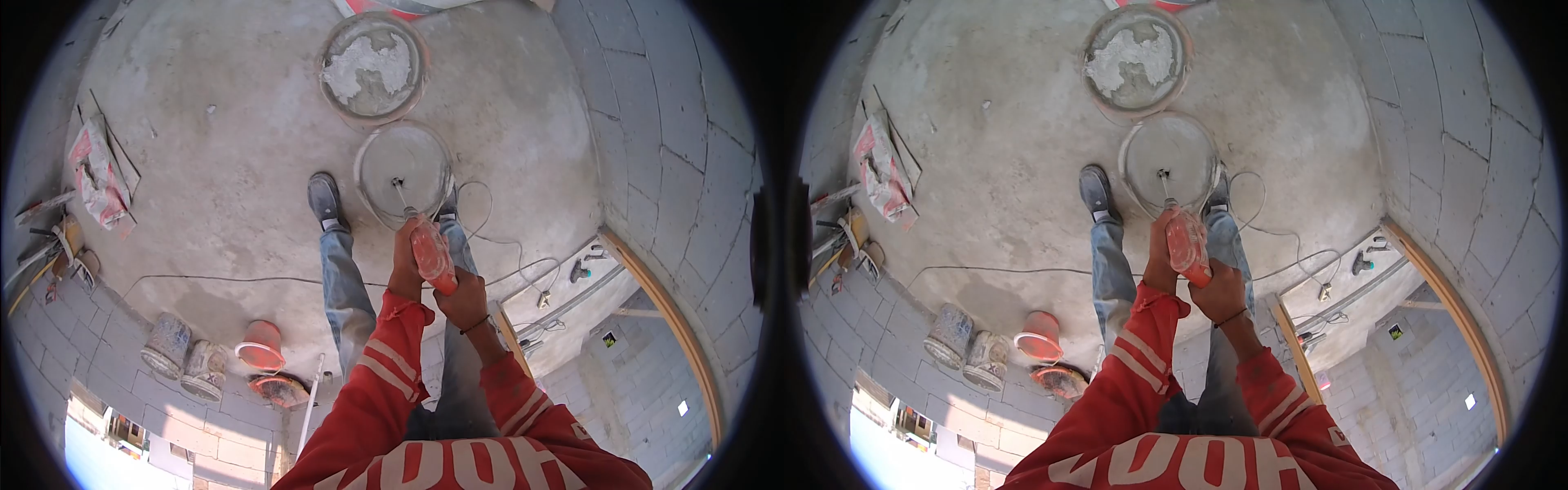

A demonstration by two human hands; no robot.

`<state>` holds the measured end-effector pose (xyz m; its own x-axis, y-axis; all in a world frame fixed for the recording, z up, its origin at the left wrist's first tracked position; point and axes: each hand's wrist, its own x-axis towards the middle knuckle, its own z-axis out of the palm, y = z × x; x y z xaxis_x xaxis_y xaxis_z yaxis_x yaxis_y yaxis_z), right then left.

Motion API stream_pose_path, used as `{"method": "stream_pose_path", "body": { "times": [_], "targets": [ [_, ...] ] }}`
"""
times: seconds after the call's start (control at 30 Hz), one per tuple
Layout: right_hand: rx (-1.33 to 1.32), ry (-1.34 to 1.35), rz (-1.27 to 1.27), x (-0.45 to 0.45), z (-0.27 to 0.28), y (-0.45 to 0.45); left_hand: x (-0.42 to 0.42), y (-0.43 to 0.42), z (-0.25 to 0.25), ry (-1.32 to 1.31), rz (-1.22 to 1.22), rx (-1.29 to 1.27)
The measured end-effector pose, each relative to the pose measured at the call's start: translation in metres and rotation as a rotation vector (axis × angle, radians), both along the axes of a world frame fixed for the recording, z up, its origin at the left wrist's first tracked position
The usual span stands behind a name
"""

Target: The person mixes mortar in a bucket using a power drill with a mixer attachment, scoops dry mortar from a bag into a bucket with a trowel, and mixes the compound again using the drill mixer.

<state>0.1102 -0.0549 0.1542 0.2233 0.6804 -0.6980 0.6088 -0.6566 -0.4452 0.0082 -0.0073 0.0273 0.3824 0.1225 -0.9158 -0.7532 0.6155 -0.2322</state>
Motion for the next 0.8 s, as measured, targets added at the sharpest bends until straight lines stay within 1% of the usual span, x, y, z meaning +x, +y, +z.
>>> {"method": "stream_pose_path", "body": {
  "times": [0.07,0.17,0.27,0.43,0.57,0.67,0.8],
  "targets": [
    [-0.004,0.006,0.012,0.0,0.001,0.002,-0.002,-0.001,-0.001,-0.022,-0.031,0.011],
    [0.003,0.023,-0.006,-0.002,-0.001,0.006,-0.001,-0.002,0.0,-0.009,0.039,0.035],
    [0.023,0.024,-0.009,-0.002,-0.004,-0.003,-0.008,-0.008,-0.008,-0.098,0.012,0.04],
    [0.049,0.031,0.035,0.001,-0.006,0.003,-0.003,-0.003,-0.004,-0.018,0.063,-0.006],
    [0.047,0.02,0.015,0.001,-0.005,0.012,-0.002,0.011,0.002,-0.001,0.097,-0.01],
    [0.062,0.03,0.019,0.002,-0.007,0.014,-0.005,0.012,-0.007,-0.105,0.023,0.041],
    [0.033,0.011,0.04,0.004,-0.009,0.029,-0.004,0.025,-0.007,-0.084,0.034,0.003]
  ]
}}
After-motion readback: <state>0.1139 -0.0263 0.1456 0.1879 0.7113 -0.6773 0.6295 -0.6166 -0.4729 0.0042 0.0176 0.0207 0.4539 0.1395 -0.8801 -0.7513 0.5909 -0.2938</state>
